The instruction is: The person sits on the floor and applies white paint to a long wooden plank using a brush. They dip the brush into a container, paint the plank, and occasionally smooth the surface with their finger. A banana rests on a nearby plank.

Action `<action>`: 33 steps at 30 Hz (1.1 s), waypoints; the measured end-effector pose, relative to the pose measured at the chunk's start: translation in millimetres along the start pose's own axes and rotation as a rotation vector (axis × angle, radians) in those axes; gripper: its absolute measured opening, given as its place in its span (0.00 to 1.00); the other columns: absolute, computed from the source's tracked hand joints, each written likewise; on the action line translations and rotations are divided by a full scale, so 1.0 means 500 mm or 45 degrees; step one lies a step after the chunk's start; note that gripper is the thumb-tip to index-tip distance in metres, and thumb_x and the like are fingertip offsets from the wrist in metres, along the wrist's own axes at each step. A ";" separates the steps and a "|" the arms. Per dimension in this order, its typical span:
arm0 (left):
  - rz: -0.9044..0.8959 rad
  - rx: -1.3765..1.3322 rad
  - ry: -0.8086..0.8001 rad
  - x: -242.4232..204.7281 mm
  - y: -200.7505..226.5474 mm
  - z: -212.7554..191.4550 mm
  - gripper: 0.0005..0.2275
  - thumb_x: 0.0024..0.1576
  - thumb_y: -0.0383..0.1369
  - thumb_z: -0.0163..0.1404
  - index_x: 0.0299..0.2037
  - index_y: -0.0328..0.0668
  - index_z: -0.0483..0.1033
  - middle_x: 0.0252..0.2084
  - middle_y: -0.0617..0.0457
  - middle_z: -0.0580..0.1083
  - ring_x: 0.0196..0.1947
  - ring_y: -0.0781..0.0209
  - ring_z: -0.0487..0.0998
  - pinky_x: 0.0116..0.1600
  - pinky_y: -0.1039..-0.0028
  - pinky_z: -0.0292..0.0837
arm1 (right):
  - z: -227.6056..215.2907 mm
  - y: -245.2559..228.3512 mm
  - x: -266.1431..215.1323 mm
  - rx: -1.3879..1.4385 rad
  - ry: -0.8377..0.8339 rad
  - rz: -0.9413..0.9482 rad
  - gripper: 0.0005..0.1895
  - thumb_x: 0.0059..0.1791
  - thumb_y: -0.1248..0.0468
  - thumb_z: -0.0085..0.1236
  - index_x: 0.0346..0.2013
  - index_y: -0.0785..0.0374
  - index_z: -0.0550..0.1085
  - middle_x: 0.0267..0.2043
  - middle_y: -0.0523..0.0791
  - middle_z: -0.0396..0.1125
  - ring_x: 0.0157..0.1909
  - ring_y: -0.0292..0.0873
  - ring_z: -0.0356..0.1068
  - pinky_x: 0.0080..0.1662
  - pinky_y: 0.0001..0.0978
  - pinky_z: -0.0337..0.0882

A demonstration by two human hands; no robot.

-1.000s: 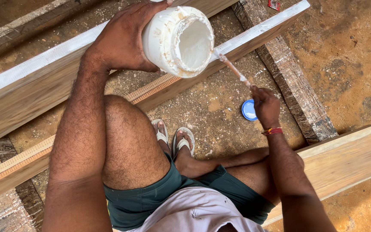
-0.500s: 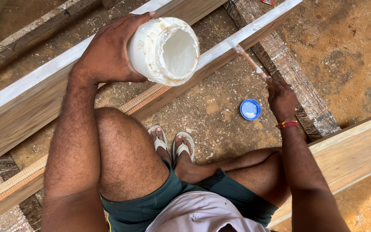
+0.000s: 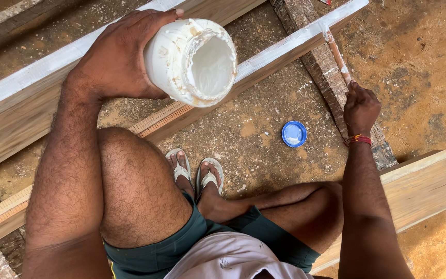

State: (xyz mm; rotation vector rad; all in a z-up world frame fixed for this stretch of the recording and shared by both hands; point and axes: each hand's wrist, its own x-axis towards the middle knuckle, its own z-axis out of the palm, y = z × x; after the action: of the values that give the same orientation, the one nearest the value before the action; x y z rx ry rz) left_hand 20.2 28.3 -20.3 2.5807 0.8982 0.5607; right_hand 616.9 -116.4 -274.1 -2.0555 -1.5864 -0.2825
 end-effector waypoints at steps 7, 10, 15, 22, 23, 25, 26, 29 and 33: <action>0.048 -0.013 -0.019 0.014 0.003 0.007 0.55 0.32 0.47 0.76 0.73 0.48 0.59 0.70 0.44 0.67 0.69 0.46 0.67 0.73 0.52 0.60 | 0.013 0.014 0.001 -0.101 -0.011 -0.124 0.11 0.57 0.64 0.66 0.54 0.56 0.83 0.48 0.52 0.77 0.41 0.46 0.77 0.42 0.37 0.79; -0.044 -0.041 -0.079 0.015 0.008 0.007 0.55 0.29 0.47 0.75 0.72 0.50 0.60 0.69 0.46 0.67 0.69 0.47 0.67 0.73 0.53 0.60 | -0.002 0.043 0.022 -0.143 0.072 -0.110 0.12 0.54 0.66 0.65 0.53 0.56 0.82 0.49 0.52 0.77 0.43 0.44 0.77 0.45 0.35 0.79; -0.108 -0.017 -0.100 0.010 0.011 -0.003 0.56 0.28 0.49 0.75 0.73 0.52 0.59 0.70 0.46 0.66 0.70 0.46 0.65 0.73 0.51 0.59 | 0.011 0.085 0.046 -0.101 -0.008 -0.178 0.07 0.59 0.66 0.65 0.51 0.58 0.83 0.43 0.49 0.77 0.35 0.41 0.74 0.37 0.32 0.76; -0.156 -0.025 -0.143 0.012 -0.001 0.007 0.55 0.29 0.50 0.75 0.72 0.53 0.59 0.71 0.47 0.66 0.71 0.46 0.64 0.72 0.50 0.60 | 0.019 0.160 0.054 -0.042 0.079 0.036 0.09 0.59 0.70 0.61 0.52 0.59 0.83 0.42 0.47 0.78 0.33 0.36 0.73 0.32 0.26 0.74; -0.154 -0.017 -0.148 0.016 -0.003 0.006 0.56 0.29 0.50 0.75 0.72 0.53 0.59 0.70 0.47 0.66 0.70 0.46 0.64 0.72 0.51 0.59 | 0.022 0.162 0.061 -0.004 0.093 -0.002 0.08 0.59 0.70 0.61 0.52 0.60 0.82 0.43 0.47 0.78 0.35 0.36 0.74 0.34 0.27 0.75; -0.154 -0.010 -0.168 0.019 -0.006 0.011 0.56 0.28 0.50 0.75 0.72 0.52 0.58 0.70 0.47 0.66 0.70 0.47 0.64 0.73 0.51 0.59 | 0.026 0.168 0.060 -0.003 0.037 -0.179 0.08 0.58 0.69 0.63 0.52 0.60 0.82 0.43 0.48 0.77 0.38 0.38 0.75 0.39 0.29 0.77; -0.162 -0.020 -0.174 0.019 -0.007 0.013 0.56 0.28 0.50 0.74 0.72 0.52 0.58 0.70 0.47 0.66 0.70 0.47 0.64 0.73 0.51 0.59 | 0.030 0.171 0.058 -0.001 0.002 -0.264 0.08 0.57 0.68 0.63 0.52 0.60 0.82 0.43 0.48 0.77 0.40 0.39 0.76 0.42 0.31 0.78; -0.181 -0.030 -0.193 0.021 -0.010 0.017 0.56 0.28 0.49 0.74 0.72 0.52 0.58 0.70 0.48 0.66 0.71 0.47 0.63 0.73 0.51 0.58 | 0.039 0.189 0.085 -0.058 -0.036 -0.061 0.09 0.58 0.68 0.65 0.53 0.60 0.83 0.46 0.49 0.77 0.37 0.41 0.75 0.38 0.32 0.78; -0.197 -0.047 -0.212 0.021 -0.014 0.017 0.56 0.28 0.49 0.74 0.72 0.52 0.58 0.70 0.48 0.66 0.71 0.48 0.64 0.73 0.52 0.58 | 0.018 0.221 0.139 -0.131 0.026 -0.003 0.12 0.54 0.69 0.65 0.52 0.59 0.83 0.46 0.49 0.77 0.42 0.42 0.77 0.45 0.33 0.79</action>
State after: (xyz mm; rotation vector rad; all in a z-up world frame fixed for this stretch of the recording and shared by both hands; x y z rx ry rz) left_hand 28.3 38.4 -28.1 2.4555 1.0081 0.3116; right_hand 740.0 -72.9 -279.7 -2.1210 -1.5923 -0.3927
